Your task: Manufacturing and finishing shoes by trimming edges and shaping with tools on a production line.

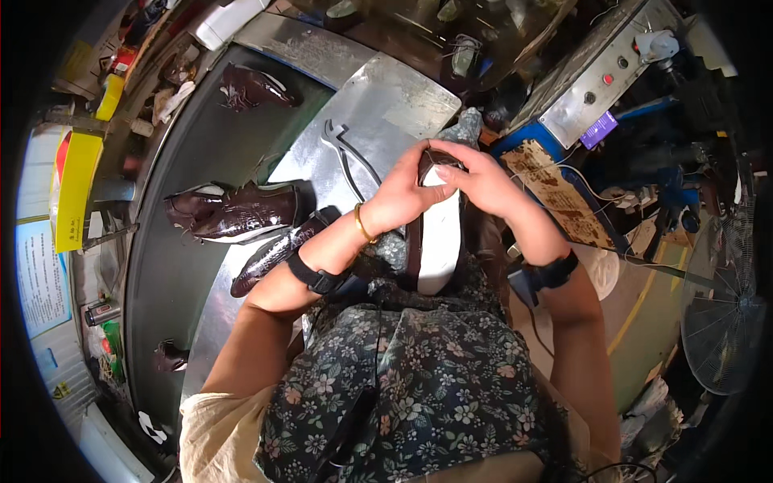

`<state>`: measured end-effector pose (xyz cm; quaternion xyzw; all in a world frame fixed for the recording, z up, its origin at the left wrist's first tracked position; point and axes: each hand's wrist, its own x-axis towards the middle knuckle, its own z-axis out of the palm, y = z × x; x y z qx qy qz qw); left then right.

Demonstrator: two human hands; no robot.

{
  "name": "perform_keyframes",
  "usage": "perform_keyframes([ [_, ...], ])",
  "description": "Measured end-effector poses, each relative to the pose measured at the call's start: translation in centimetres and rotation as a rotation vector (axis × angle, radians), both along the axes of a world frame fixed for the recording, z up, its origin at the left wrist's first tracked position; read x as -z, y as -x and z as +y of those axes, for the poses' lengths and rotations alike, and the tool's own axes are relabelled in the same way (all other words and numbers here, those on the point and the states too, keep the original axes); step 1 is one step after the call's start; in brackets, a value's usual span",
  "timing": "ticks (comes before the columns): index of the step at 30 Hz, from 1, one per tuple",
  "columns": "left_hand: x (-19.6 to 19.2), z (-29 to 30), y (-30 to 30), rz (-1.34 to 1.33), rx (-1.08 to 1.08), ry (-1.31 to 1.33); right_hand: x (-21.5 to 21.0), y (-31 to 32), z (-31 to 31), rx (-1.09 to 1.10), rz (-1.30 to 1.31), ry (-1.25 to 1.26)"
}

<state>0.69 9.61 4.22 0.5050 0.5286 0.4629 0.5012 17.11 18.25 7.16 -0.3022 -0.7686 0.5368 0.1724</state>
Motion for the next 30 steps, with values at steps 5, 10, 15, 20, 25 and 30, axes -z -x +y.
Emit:
perform_keyframes([
  [5, -0.2, -0.3, -0.9, 0.172, -0.068, -0.127, -0.7, 0.0, -2.0, 0.147, 0.002, -0.003],
  [10, 0.1, -0.8, -2.0, 0.335, -0.195, -0.289, -0.2, 0.2, -3.1, 0.219, -0.015, -0.154],
  [15, 1.0, -0.1, -1.0, 0.201, -0.111, -0.067, 2.2, -0.5, -6.8, 0.378, 0.3, 0.138],
  [20, -1.0, 0.7, -1.4, 0.055, -0.042, 0.057, 8.0, -4.4, -11.6, 0.634, 0.151, 0.043],
  [25, 0.2, -1.9, -0.9, -0.194, 0.012, 0.089, 4.7, -5.8, -12.2, 0.618, 0.16, -0.068],
  [30, 0.7, -4.2, -1.0, -0.444, -0.018, 0.173, 5.5, -7.4, -12.0, 0.415, 0.451, 0.572],
])
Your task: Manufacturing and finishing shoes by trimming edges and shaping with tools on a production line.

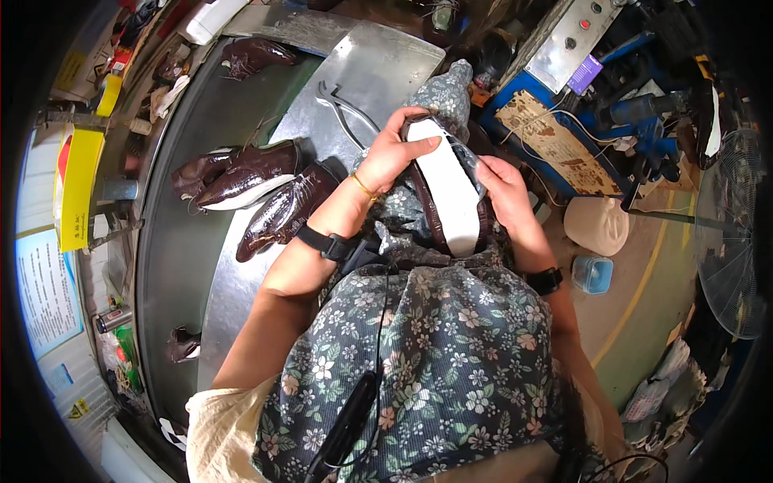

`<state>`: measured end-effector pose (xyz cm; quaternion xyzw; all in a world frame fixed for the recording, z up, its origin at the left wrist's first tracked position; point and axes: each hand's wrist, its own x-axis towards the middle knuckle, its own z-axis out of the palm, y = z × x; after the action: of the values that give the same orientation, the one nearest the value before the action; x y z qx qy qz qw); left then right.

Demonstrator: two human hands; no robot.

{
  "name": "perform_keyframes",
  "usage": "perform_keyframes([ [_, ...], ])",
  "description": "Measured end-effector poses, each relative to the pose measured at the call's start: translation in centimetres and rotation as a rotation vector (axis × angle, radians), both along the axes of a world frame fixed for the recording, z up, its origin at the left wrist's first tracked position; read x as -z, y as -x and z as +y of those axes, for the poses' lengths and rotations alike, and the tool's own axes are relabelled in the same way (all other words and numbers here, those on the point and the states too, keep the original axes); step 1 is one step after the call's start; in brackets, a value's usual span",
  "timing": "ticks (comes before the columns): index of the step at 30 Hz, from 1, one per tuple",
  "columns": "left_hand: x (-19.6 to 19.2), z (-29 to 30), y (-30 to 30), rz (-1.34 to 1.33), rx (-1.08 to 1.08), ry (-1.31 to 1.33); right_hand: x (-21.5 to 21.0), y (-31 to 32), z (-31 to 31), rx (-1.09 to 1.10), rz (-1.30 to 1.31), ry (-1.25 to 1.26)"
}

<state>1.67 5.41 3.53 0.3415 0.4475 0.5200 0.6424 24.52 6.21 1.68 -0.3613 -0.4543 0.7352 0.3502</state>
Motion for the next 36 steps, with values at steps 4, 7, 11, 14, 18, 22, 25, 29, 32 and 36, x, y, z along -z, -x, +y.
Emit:
perform_keyframes([
  [4, 0.6, 0.0, -0.2, -0.005, -0.015, -0.017, 2.6, 3.4, -0.7, 0.008, 0.161, 0.632],
  [7, 0.6, 0.0, 1.1, 0.031, 0.009, 0.013, 0.8, 4.7, -0.4, -0.081, -0.218, 0.528],
  [11, 0.3, 0.9, 1.4, 0.08, 0.031, -0.003, -2.0, 4.2, 1.8, -0.4, -0.681, -0.117],
  [14, 1.2, 1.8, 1.3, 0.068, 0.049, 0.006, -2.7, 5.2, 2.5, -0.444, -1.143, -1.016],
  [18, 0.7, 2.3, 1.0, 0.117, 0.058, 0.017, -2.4, 6.3, 2.7, -0.161, -1.334, -1.152],
  [22, -0.8, 2.9, 2.3, 0.222, 0.296, -0.043, 0.3, 2.5, 0.1, -0.149, -0.501, -0.703],
  [25, 2.4, 2.8, 4.0, -0.336, 0.215, 0.022, -1.4, 3.8, -0.5, -0.042, -0.187, 0.035],
  [29, 1.4, 1.4, -1.5, 1.045, -0.129, 0.06, 0.6, 6.7, 0.3, 0.024, -0.217, -0.151],
  [32, -1.2, 1.6, -0.8, 1.683, 0.07, -0.013, 0.2, 8.2, -0.1, 0.062, -0.547, -0.402],
  [36, -0.8, -0.3, 0.3, 1.349, 0.23, -0.228, 0.6, 7.8, 0.1, 0.134, -0.411, -0.324],
])
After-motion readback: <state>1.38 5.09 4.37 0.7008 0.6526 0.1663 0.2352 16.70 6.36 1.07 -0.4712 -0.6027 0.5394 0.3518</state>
